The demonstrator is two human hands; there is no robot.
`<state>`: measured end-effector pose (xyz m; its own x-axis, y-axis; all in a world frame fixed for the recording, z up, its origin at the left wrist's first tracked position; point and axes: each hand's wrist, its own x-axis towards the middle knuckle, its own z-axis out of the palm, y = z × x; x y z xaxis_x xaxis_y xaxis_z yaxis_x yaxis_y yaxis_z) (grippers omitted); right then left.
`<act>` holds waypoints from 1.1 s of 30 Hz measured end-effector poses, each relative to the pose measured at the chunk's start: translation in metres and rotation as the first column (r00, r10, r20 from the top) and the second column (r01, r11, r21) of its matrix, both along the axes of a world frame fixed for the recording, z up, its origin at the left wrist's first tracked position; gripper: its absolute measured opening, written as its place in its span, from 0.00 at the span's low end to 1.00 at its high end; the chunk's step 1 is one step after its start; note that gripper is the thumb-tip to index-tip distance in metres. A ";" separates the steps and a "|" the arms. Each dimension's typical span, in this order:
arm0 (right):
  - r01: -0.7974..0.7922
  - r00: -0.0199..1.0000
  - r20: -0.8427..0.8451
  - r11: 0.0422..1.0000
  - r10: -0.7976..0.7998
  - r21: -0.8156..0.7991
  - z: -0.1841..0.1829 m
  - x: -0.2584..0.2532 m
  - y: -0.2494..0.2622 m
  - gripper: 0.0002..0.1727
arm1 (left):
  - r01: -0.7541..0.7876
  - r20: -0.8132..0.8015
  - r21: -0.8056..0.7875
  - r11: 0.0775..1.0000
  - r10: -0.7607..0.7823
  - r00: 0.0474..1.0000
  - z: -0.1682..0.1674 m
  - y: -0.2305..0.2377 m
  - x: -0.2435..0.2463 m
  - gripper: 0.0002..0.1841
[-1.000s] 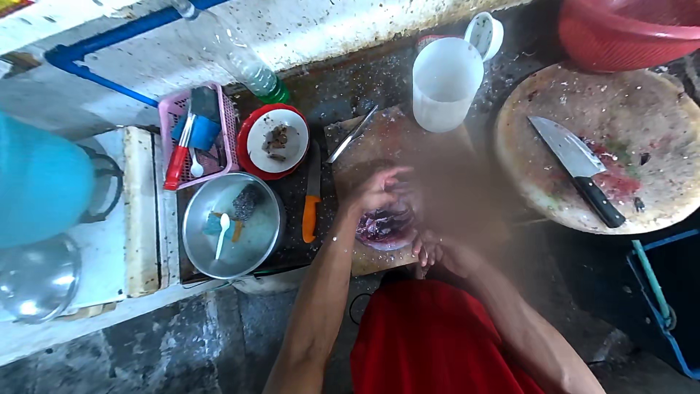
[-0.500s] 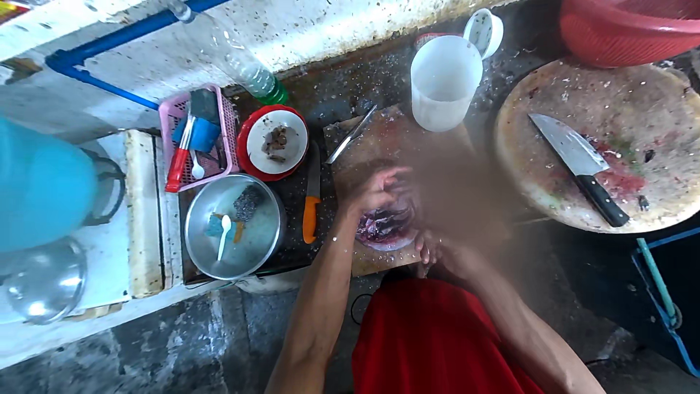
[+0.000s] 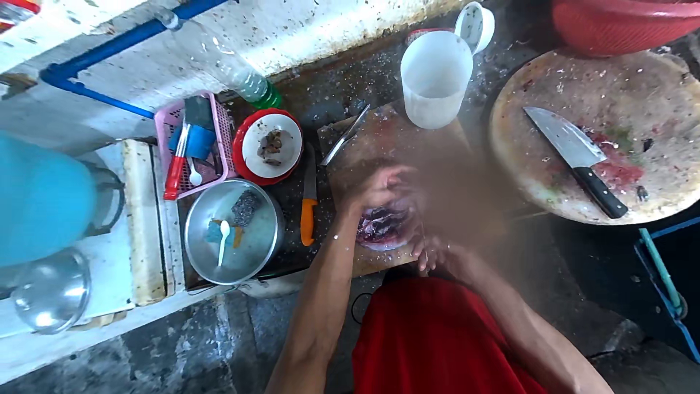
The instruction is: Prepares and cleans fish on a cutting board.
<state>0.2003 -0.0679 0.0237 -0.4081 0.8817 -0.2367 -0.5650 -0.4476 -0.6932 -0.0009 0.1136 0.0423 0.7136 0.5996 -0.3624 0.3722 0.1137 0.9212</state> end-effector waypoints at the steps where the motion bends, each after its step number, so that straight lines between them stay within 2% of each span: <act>1: -0.028 1.000 -0.009 0.999 0.028 -0.034 -0.002 -0.002 0.001 0.27 | -0.004 -0.007 0.006 1.000 0.004 1.000 -0.001 0.000 0.000 0.32; 4: -0.011 0.999 0.032 0.996 0.013 -0.086 0.000 -0.007 0.008 0.22 | -0.011 -0.021 0.037 0.999 0.012 1.000 -0.004 -0.002 0.000 0.32; 6: 0.068 0.997 0.041 0.997 -0.067 -0.036 0.006 -0.005 0.012 0.21 | -0.014 -0.011 0.057 0.998 0.015 1.000 -0.006 -0.003 0.000 0.32; 9: 0.182 0.982 -0.054 0.983 -0.180 0.034 0.022 0.006 0.017 0.22 | -0.028 0.016 0.052 0.998 0.027 1.000 -0.009 -0.004 -0.002 0.32; 12: 0.085 0.993 -0.079 0.996 -0.085 -0.007 0.023 0.013 0.014 0.23 | -0.067 0.048 0.036 0.997 0.065 0.997 -0.009 -0.006 -0.001 0.31; 15: -0.043 0.998 -0.054 0.993 0.037 -0.110 0.009 0.003 0.009 0.24 | -0.092 0.037 0.026 0.995 0.091 0.995 -0.006 -0.007 0.002 0.31; 17: -0.005 1.000 0.006 0.991 0.006 -0.133 0.003 -0.004 0.010 0.21 | -0.089 0.030 0.027 0.996 0.089 0.996 -0.007 -0.007 0.001 0.32; 19: 0.054 0.998 0.039 0.995 -0.051 -0.079 0.002 -0.007 0.012 0.20 | -0.073 0.035 0.043 0.996 0.071 0.997 -0.010 -0.007 0.000 0.32; 22: 0.089 0.996 -0.026 0.996 -0.090 -0.023 0.006 -0.007 0.009 0.21 | -0.038 0.049 0.064 0.997 0.034 0.998 -0.010 -0.004 -0.001 0.31; 26: 0.152 0.965 -0.199 0.983 -0.169 -0.098 0.019 -0.002 0.009 0.23 | 0.044 0.001 0.104 0.994 -0.045 0.999 -0.008 -0.002 0.003 0.29; 28: 0.250 0.927 -0.265 0.964 -0.266 -0.093 0.037 0.009 0.015 0.23 | 0.083 -0.060 0.086 0.993 -0.078 0.995 -0.006 -0.002 0.005 0.28; 30: 0.408 0.892 -0.209 0.913 -0.400 -0.005 0.057 0.023 0.024 0.22 | 0.067 -0.067 0.062 0.996 -0.063 0.996 -0.007 -0.005 0.005 0.28; 32: 0.537 0.831 0.041 0.818 -0.555 0.207 0.048 0.029 0.033 0.25 | 0.016 -0.017 0.076 0.997 -0.014 1.000 -0.012 -0.005 0.005 0.27; 33: 0.548 0.785 0.176 0.799 -0.594 0.248 0.032 0.029 0.035 0.28 | 0.000 -0.004 0.078 0.997 0.000 1.000 -0.013 -0.005 0.006 0.27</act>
<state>0.2288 -0.0325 0.0559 0.2314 0.9697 -0.0788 -0.4894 0.0460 -0.8709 0.0050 0.1088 0.0294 0.7123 0.6260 -0.3173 0.3756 0.0419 0.9259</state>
